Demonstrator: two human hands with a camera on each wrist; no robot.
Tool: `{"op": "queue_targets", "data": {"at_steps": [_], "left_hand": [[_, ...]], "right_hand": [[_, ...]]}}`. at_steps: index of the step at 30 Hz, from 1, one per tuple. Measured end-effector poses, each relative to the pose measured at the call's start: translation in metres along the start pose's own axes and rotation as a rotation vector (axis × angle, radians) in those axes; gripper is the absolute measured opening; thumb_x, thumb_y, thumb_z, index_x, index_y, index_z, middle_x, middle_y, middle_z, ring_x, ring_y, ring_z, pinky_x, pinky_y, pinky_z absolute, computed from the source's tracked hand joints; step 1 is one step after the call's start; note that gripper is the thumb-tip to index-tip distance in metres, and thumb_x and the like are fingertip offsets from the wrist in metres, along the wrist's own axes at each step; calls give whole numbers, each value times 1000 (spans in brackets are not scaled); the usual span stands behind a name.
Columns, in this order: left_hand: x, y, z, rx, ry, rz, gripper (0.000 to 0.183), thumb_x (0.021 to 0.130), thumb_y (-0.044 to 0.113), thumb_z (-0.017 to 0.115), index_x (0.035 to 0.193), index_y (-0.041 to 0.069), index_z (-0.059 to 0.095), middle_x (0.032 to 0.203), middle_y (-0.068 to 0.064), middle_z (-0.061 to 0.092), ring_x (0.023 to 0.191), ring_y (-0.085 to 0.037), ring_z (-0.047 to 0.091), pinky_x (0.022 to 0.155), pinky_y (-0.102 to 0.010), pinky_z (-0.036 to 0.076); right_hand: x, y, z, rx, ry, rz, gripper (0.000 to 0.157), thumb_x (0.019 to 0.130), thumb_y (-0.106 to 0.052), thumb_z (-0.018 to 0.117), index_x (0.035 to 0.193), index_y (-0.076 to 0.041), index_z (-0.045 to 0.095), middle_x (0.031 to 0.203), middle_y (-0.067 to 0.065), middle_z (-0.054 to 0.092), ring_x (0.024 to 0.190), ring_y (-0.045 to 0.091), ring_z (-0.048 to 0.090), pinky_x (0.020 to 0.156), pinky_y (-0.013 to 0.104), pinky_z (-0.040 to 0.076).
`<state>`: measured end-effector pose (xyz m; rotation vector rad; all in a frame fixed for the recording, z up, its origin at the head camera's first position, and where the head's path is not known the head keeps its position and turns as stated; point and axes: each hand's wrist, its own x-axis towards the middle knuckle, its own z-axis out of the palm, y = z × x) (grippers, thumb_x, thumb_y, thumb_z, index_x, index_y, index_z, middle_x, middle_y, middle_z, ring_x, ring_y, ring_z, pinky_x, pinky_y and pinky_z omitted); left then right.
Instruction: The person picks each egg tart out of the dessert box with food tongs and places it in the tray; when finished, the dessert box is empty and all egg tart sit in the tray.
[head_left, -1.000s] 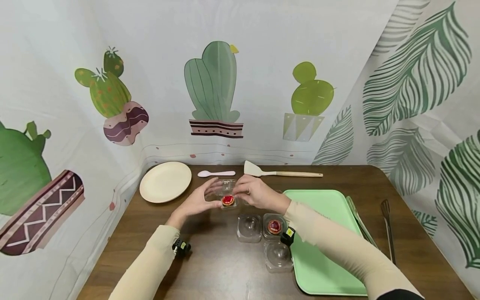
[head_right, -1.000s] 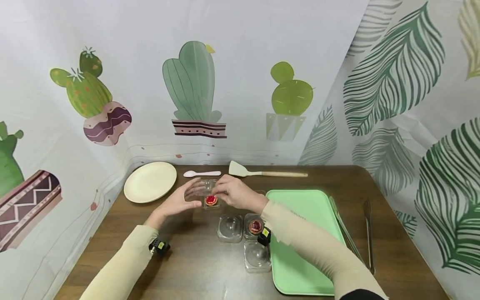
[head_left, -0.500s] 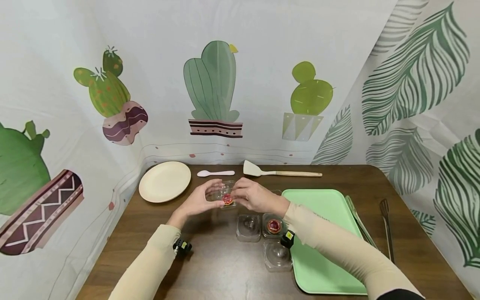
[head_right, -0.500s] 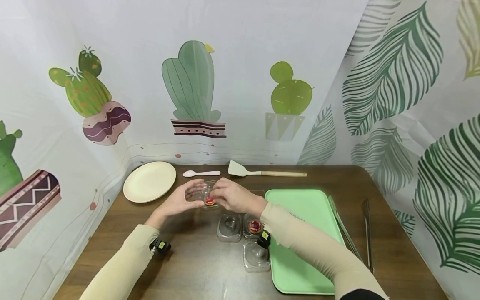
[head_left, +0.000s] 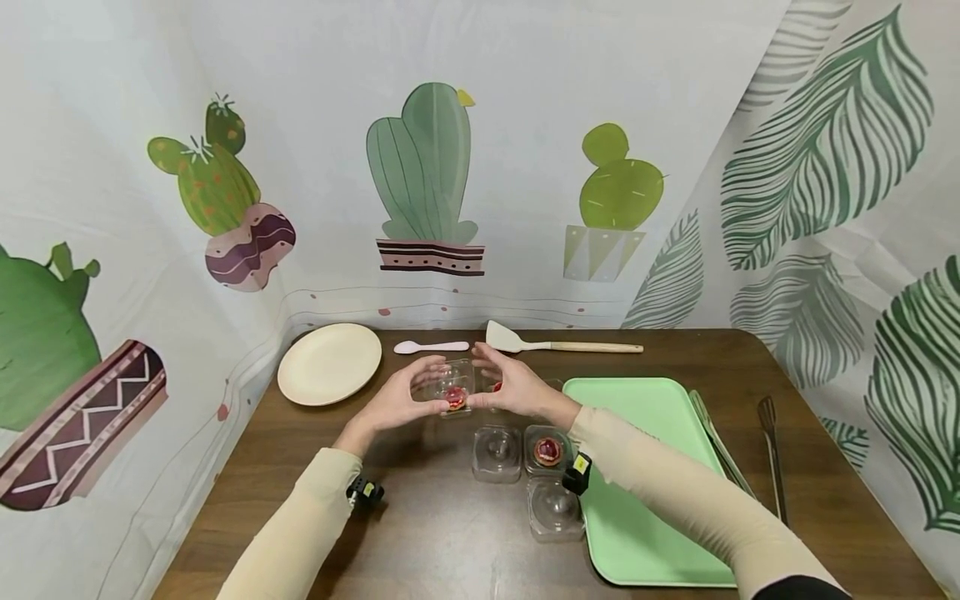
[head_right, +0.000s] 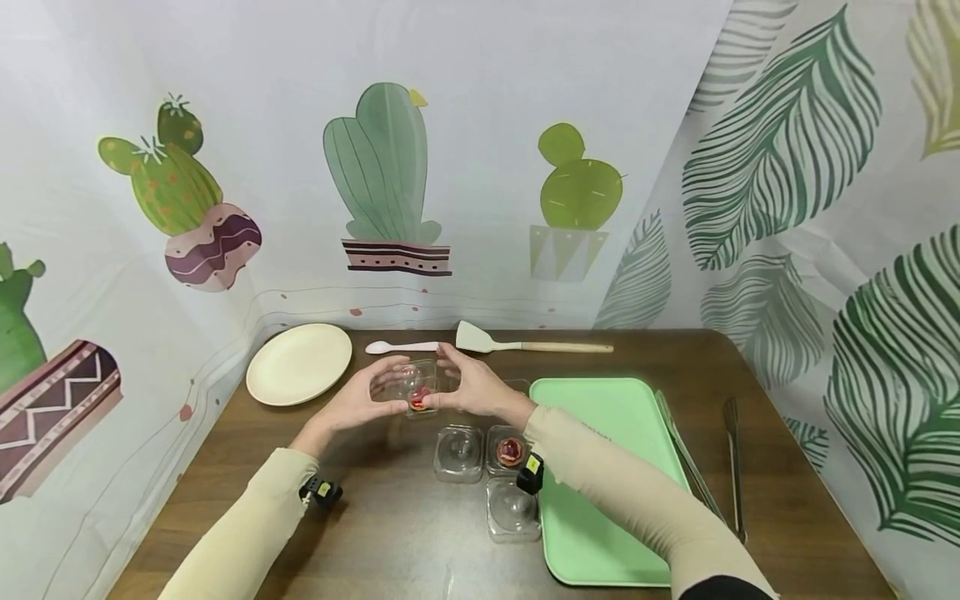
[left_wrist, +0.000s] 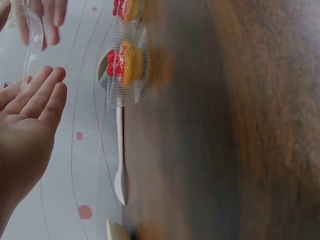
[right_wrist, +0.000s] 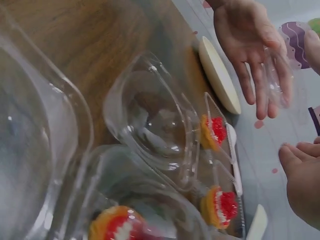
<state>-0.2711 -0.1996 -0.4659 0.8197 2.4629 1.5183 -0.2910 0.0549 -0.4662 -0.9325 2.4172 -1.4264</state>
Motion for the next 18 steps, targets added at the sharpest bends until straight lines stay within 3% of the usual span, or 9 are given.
{"op": "queue_targets", "data": {"at_steps": [6,13,18], "left_hand": [[4,-19,4,-11,14,11,76,81,8,79,144,-2,38,139,-22,53,128,-36,52,111,-48,39],[1,-16,1,28,19,24,76,80,16,81,143,3,42,138,-15,56,127,-30,55,110,-43,42],[-7,-7,-4,158,2,6,78,80,29,81,144,5,42,135,-10,59,124,-26,57,107,-43,45]], "right_hand": [[1,5,4,60,-29,0,90,81,-33,80,149,2,32,147,18,47,127,31,55,105,33,47],[3,-2,5,15,11,-11,79,80,-29,81,143,2,44,134,15,60,117,27,63,97,31,53],[1,-16,5,-105,2,-4,82,78,-39,81,140,1,48,128,13,64,114,27,65,95,34,54]]}}
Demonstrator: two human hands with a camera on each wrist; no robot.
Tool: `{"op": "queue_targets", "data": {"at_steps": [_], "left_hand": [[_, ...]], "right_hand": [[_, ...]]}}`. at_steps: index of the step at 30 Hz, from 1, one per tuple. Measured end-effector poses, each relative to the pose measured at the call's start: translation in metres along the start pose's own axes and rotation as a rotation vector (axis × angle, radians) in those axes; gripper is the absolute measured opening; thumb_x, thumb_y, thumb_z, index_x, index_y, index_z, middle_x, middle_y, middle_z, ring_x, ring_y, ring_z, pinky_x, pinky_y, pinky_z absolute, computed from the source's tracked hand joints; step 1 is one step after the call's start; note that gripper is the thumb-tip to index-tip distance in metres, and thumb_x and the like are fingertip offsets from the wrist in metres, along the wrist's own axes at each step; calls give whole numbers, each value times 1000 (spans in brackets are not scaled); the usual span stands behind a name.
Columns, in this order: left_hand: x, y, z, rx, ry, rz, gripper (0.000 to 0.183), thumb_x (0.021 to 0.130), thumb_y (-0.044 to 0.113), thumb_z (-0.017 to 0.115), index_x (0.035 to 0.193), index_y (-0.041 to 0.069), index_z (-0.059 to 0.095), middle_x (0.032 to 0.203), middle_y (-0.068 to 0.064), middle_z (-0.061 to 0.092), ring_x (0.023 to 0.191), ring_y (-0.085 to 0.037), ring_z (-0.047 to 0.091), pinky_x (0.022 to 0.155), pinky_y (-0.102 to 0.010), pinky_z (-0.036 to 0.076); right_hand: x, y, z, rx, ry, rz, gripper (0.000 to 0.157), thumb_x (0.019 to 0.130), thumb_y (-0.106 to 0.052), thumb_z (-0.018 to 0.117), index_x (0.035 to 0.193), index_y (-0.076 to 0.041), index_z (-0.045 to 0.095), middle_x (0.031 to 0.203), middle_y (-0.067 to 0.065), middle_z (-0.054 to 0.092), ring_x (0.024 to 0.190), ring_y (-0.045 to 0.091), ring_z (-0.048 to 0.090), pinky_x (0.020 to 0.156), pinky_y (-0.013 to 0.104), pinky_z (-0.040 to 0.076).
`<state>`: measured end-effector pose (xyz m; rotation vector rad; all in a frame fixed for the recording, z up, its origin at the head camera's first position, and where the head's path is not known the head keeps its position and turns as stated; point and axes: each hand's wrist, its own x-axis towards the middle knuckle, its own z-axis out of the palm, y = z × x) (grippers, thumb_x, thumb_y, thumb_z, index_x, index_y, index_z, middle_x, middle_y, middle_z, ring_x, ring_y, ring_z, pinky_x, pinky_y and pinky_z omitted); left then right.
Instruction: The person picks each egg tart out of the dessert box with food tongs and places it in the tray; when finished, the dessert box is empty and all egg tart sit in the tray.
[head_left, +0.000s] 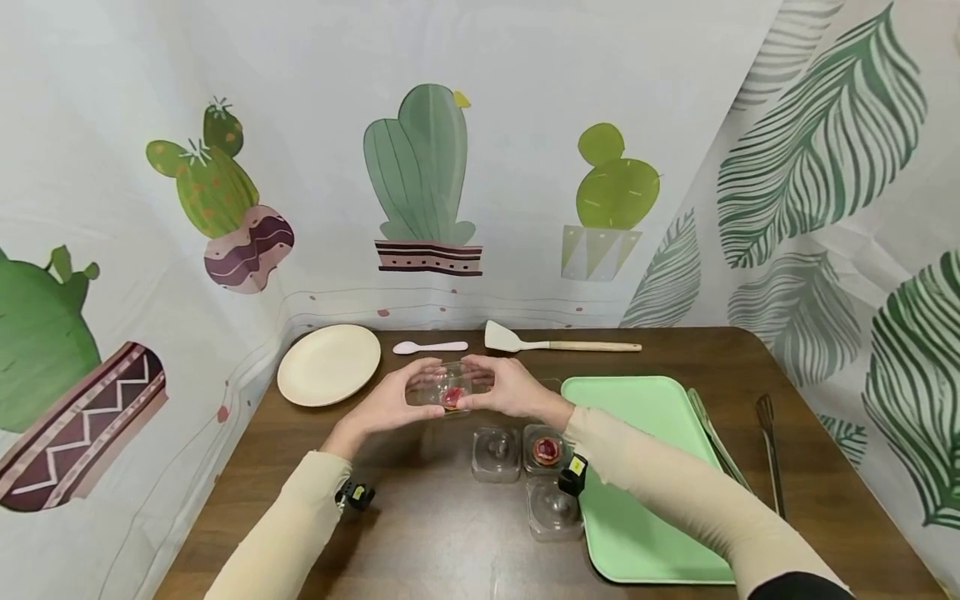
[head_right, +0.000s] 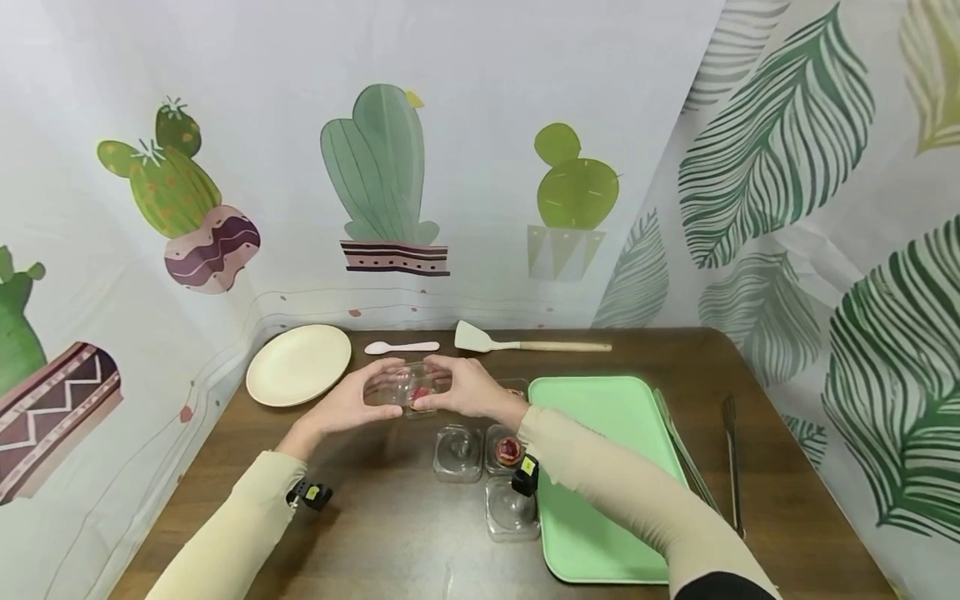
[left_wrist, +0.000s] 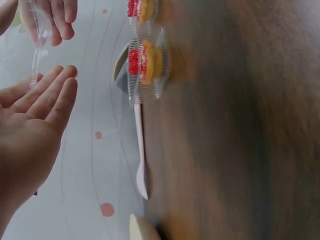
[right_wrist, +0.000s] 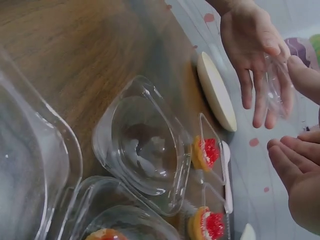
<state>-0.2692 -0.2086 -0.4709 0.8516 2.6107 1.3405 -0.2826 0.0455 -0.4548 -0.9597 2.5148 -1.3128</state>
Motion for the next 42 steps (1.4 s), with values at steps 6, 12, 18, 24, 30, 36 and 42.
{"op": "queue_targets", "data": {"at_steps": [6,12,18,24,30,36,42], "left_hand": [[-12,10,-2,134,-69,-10,81,80,37,79,145,8,40,133,-8,60,118,-22,61,102,-44,49],[-23,17,1,239,-115,-15,80,78,36,80,143,5,44,132,-9,59,113,-19,62,99,-43,51],[-29,17,6,322,-131,-8,75,77,33,81,138,2,50,128,-6,60,110,-18,61,96,-42,52],[-33,13,11,398,-161,19,75,77,40,81,136,3,53,128,-4,57,116,-19,58,101,-42,49],[-37,7,17,419,-168,33,79,73,38,84,135,0,54,120,-1,55,108,-14,58,98,-37,51],[-41,3,22,439,-179,9,82,72,38,85,137,0,52,121,-2,56,108,-14,58,98,-36,50],[-43,-3,26,443,-181,-4,81,71,37,86,137,4,53,121,-1,58,107,-13,58,97,-35,51]], "right_hand": [[-6,-8,0,-202,-33,-45,84,75,-48,80,139,-1,51,123,11,68,112,24,66,96,34,53],[-15,-12,7,-318,-87,-73,82,75,-49,80,136,-2,53,120,10,69,111,19,65,96,34,53],[-18,-14,14,-415,-133,-69,85,74,-53,79,136,0,54,123,13,67,106,24,67,90,35,56],[-21,-14,22,-519,-197,-70,85,74,-58,76,133,0,57,124,11,67,104,22,68,88,33,57],[-21,-15,29,-563,-233,-84,75,74,-56,77,128,-5,62,111,4,71,86,12,68,76,26,58],[-18,-12,37,-565,-265,-64,60,72,-54,80,113,-11,67,88,-4,70,67,3,60,58,17,51],[-16,-5,45,-580,-282,-56,61,71,-55,80,115,-15,66,90,-6,71,70,2,62,61,16,52]]}}
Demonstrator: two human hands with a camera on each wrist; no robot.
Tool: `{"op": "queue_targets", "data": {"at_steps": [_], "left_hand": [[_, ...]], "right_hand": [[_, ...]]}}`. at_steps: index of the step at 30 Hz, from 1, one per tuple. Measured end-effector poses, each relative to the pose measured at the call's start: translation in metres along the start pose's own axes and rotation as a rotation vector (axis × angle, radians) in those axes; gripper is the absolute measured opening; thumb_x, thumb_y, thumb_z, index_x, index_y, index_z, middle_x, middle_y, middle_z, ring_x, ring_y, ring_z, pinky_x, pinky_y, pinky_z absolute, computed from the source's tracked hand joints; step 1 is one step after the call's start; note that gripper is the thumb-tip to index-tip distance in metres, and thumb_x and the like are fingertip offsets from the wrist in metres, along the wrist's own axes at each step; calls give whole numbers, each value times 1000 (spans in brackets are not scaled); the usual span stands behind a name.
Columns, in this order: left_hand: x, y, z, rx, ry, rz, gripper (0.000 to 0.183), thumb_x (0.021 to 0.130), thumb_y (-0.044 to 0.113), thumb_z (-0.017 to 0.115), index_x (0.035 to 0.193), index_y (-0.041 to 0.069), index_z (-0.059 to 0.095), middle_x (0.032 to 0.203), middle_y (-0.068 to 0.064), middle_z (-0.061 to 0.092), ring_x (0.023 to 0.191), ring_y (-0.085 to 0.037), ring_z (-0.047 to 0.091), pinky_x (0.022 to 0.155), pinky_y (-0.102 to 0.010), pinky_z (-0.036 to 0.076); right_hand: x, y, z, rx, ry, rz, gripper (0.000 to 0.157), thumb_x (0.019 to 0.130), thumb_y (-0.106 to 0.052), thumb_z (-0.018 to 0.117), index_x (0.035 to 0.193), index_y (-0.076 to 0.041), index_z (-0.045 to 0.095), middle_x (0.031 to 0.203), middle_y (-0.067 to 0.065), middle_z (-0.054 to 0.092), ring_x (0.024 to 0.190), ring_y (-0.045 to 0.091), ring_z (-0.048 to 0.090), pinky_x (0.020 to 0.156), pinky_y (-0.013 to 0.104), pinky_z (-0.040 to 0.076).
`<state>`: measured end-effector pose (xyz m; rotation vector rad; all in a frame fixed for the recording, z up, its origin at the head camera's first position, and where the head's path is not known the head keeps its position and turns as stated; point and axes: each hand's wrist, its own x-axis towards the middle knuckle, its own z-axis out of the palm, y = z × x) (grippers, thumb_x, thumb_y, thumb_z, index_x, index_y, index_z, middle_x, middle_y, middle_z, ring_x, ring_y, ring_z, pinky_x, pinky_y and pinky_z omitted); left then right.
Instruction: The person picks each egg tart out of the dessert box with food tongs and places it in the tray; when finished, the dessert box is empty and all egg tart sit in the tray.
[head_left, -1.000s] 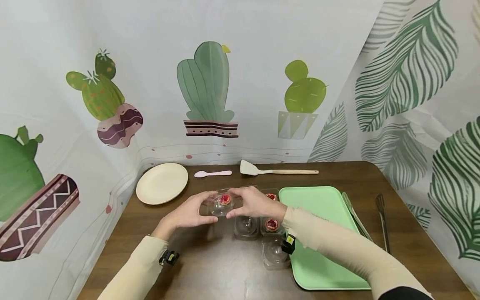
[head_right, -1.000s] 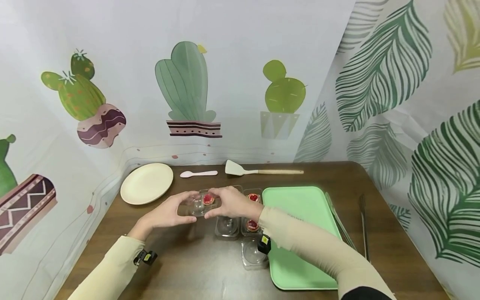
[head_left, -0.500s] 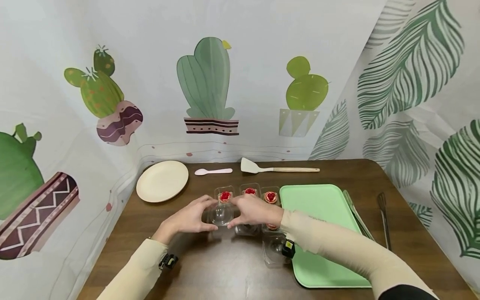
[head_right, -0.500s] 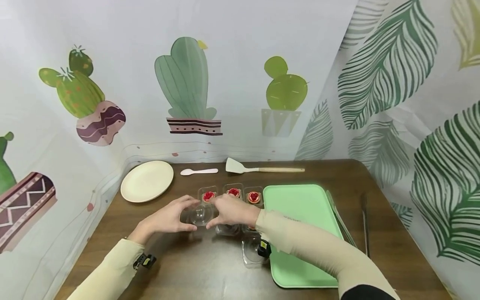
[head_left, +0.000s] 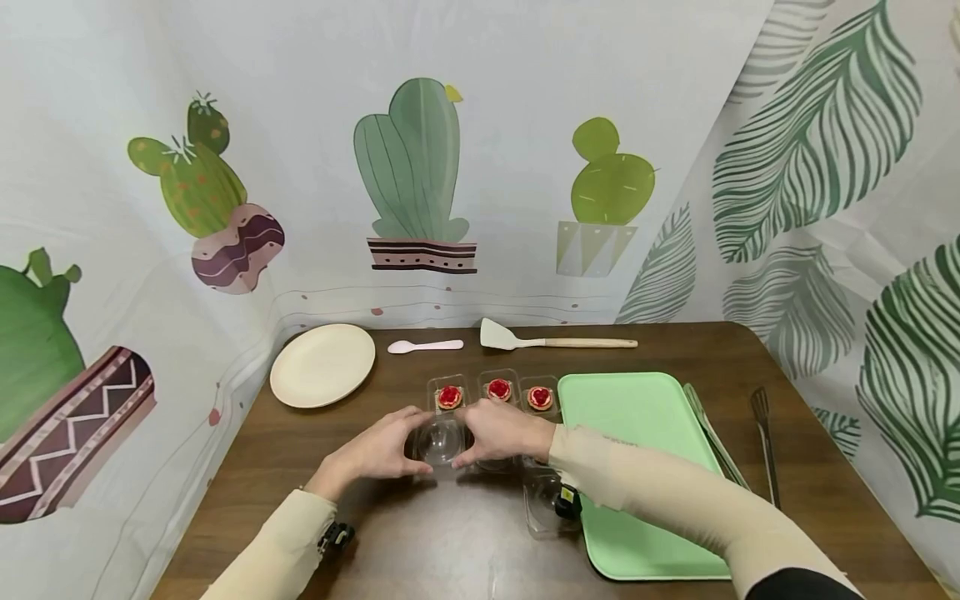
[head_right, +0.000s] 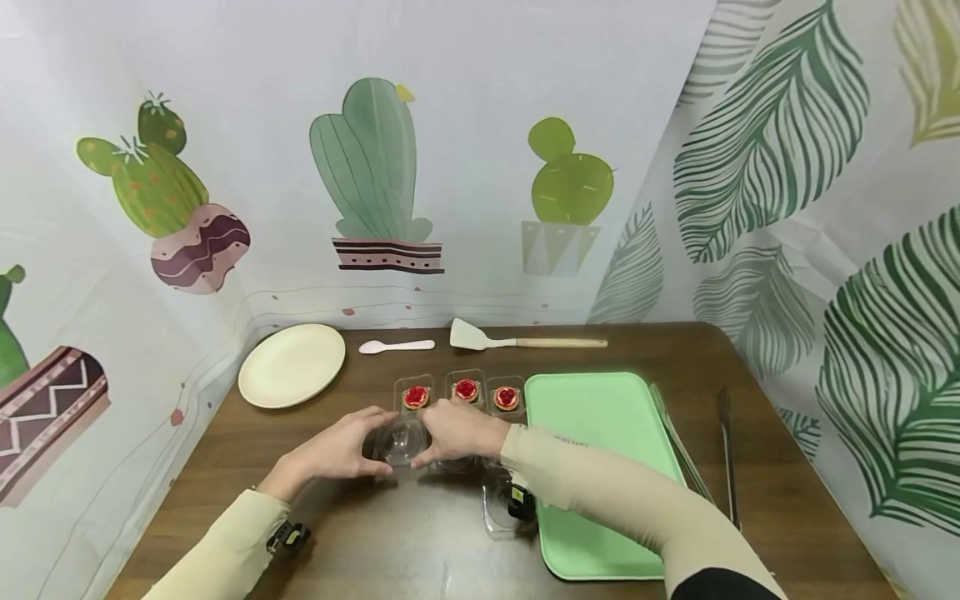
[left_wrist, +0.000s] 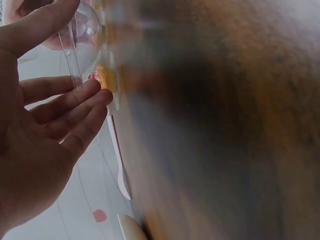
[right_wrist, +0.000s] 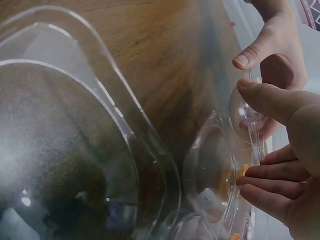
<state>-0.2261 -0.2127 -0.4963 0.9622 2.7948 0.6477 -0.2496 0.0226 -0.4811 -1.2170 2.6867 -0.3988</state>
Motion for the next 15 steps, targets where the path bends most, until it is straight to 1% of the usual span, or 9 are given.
{"op": "queue_targets", "data": {"at_steps": [1,4,8,15], "left_hand": [[0,-1,1,6,0,1,81,71,38,86,136,4,53,121,0,58,107,-13,58,97,-35,51],[-1,-1,3,18,1,9,81,71,38,86,136,3,53,122,-1,59,108,-14,58,98,-35,50],[-2,0,3,25,-5,2,81,71,39,85,136,2,54,125,-3,59,111,-15,58,99,-36,50],[-1,-1,6,43,-15,-8,83,71,41,85,137,1,52,128,-6,58,114,-18,57,101,-37,49]], "right_hand": [[1,0,2,-13,0,2,61,71,-56,79,115,-15,66,89,-6,71,70,3,62,60,17,52],[2,0,4,-33,-12,27,57,70,-58,80,106,-15,66,84,-6,69,65,2,59,56,17,50],[2,-2,5,-34,-32,55,53,69,-57,80,98,-15,64,77,-8,64,61,3,56,52,17,48],[2,-2,6,-60,-44,60,54,70,-58,79,97,-13,64,73,-9,59,57,4,54,48,17,45]]}}
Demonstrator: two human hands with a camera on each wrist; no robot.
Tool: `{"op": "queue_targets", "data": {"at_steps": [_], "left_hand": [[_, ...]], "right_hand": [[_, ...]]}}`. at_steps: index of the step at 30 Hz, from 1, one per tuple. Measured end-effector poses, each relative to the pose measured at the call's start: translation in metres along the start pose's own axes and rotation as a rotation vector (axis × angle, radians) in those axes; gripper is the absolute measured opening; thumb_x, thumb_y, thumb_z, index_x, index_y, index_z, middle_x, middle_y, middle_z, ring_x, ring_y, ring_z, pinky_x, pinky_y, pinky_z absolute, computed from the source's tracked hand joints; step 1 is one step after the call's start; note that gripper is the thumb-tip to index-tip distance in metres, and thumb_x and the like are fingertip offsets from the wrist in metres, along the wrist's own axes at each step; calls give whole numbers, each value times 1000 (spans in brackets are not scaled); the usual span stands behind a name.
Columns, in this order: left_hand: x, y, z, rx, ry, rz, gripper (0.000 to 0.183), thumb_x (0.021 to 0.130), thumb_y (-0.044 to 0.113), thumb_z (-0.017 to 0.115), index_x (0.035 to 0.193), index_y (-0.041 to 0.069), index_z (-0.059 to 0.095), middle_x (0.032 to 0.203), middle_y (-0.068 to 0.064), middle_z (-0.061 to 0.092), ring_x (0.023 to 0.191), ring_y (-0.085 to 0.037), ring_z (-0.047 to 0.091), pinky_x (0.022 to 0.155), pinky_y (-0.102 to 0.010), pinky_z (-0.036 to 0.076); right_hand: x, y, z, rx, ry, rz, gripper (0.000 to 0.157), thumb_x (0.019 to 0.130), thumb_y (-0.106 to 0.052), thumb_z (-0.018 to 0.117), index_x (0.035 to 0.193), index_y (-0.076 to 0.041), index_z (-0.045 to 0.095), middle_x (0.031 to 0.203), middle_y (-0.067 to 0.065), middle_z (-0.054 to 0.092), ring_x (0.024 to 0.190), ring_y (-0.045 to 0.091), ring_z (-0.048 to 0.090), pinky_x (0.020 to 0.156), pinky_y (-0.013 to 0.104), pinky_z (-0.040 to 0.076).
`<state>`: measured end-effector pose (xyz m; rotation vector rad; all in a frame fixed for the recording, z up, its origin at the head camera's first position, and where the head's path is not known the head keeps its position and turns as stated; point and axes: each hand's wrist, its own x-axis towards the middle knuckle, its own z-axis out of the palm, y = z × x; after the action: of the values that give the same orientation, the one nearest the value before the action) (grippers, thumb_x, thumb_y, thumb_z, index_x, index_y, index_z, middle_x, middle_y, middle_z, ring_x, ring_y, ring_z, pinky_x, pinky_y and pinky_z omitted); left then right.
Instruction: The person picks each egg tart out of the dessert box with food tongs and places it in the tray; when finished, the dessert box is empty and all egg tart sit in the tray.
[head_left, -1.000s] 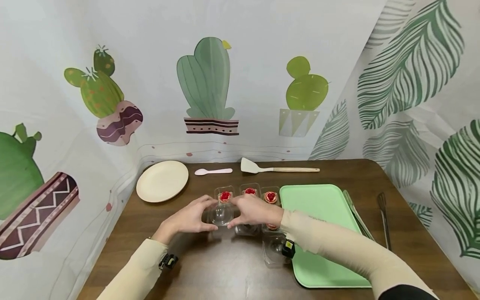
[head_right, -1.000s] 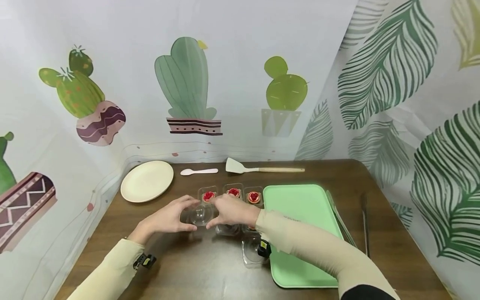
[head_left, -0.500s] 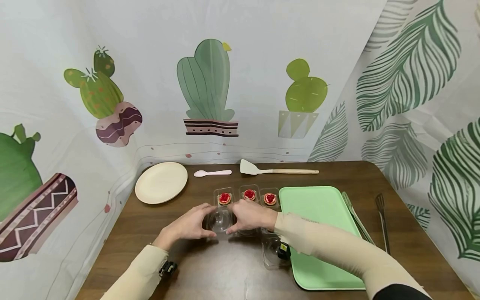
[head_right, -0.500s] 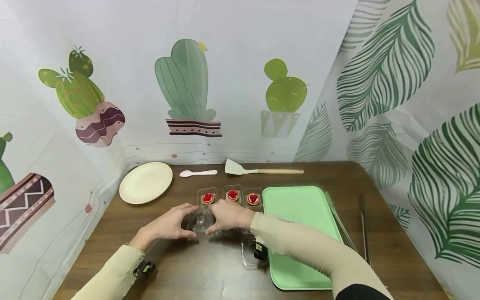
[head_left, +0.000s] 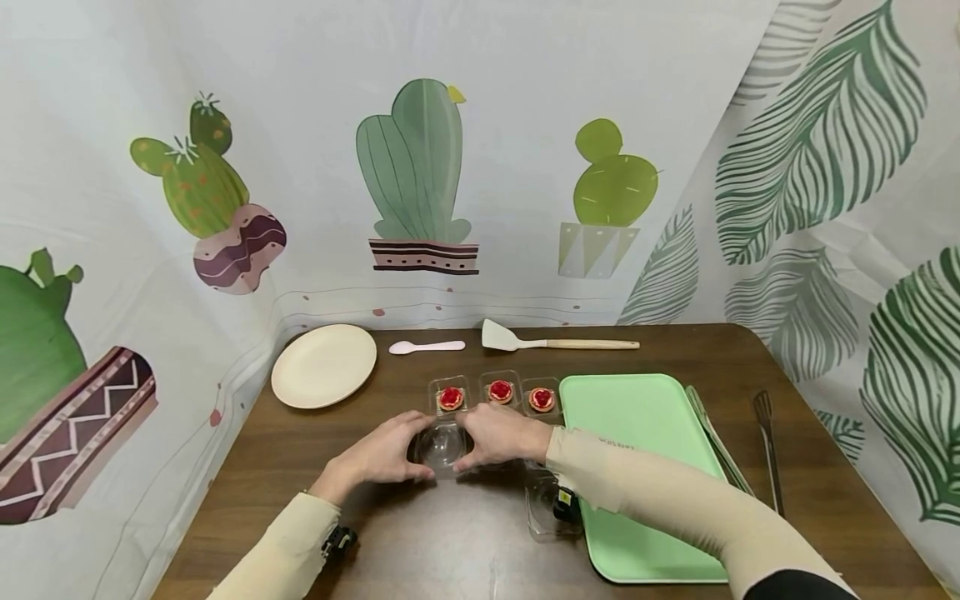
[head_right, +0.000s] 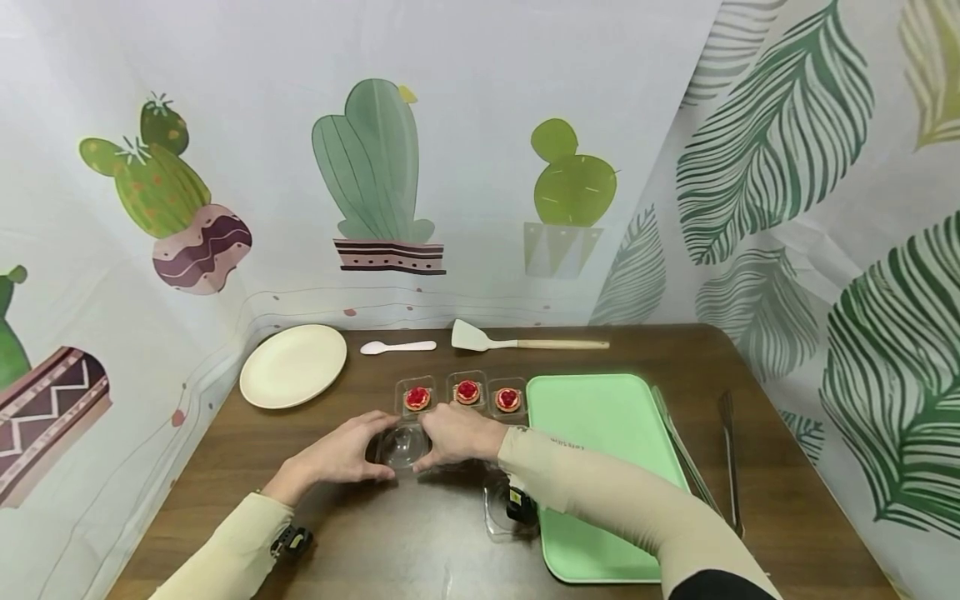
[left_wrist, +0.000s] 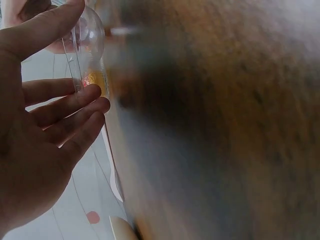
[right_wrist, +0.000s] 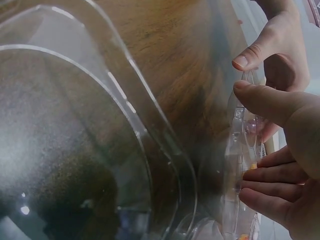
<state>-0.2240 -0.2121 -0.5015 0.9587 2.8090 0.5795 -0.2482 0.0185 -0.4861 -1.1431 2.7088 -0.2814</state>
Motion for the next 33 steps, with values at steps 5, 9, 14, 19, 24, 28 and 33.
{"op": "queue_targets", "data": {"at_steps": [5,9,14,19,24,28,33], "left_hand": [[1,0,3,11,-5,-8,84,71,42,84,137,1,52,129,-7,57,116,-19,56,102,-37,48],[1,0,4,15,-7,-17,84,72,43,84,137,1,52,130,-8,57,118,-20,56,103,-38,47],[1,1,4,11,-12,-22,85,72,44,84,137,1,52,131,-8,57,119,-21,56,104,-38,47],[1,2,5,9,-6,-20,85,72,44,84,138,1,51,131,-7,57,119,-19,56,104,-37,47],[2,2,5,17,0,-20,86,72,44,84,138,0,50,132,-8,56,120,-21,55,105,-37,46],[2,3,4,20,-4,-24,88,71,43,85,138,-2,50,134,-12,55,122,-24,54,107,-39,45],[1,4,2,15,-21,-35,93,69,45,86,139,-2,48,136,-13,54,125,-26,53,108,-40,44]], "right_hand": [[0,1,1,-18,7,-10,54,71,-58,79,96,-13,64,72,-9,59,57,4,54,48,17,45],[-1,1,1,-33,13,-19,54,70,-59,79,95,-13,64,71,-10,58,58,4,54,49,18,45],[-1,1,2,-34,10,-14,53,70,-59,79,94,-14,64,69,-10,56,57,4,53,48,19,44],[-1,2,3,-46,21,-22,53,70,-59,79,92,-13,64,68,-10,56,57,4,53,48,20,44],[0,2,3,-65,24,-26,55,70,-60,79,93,-13,64,69,-9,57,58,5,54,49,20,45],[-1,3,3,-60,16,-22,57,69,-60,79,96,-12,64,71,-8,58,58,5,54,50,19,46],[-1,5,1,-1,3,-17,56,69,-58,80,97,-12,64,70,-9,58,56,3,54,50,17,47]]}}
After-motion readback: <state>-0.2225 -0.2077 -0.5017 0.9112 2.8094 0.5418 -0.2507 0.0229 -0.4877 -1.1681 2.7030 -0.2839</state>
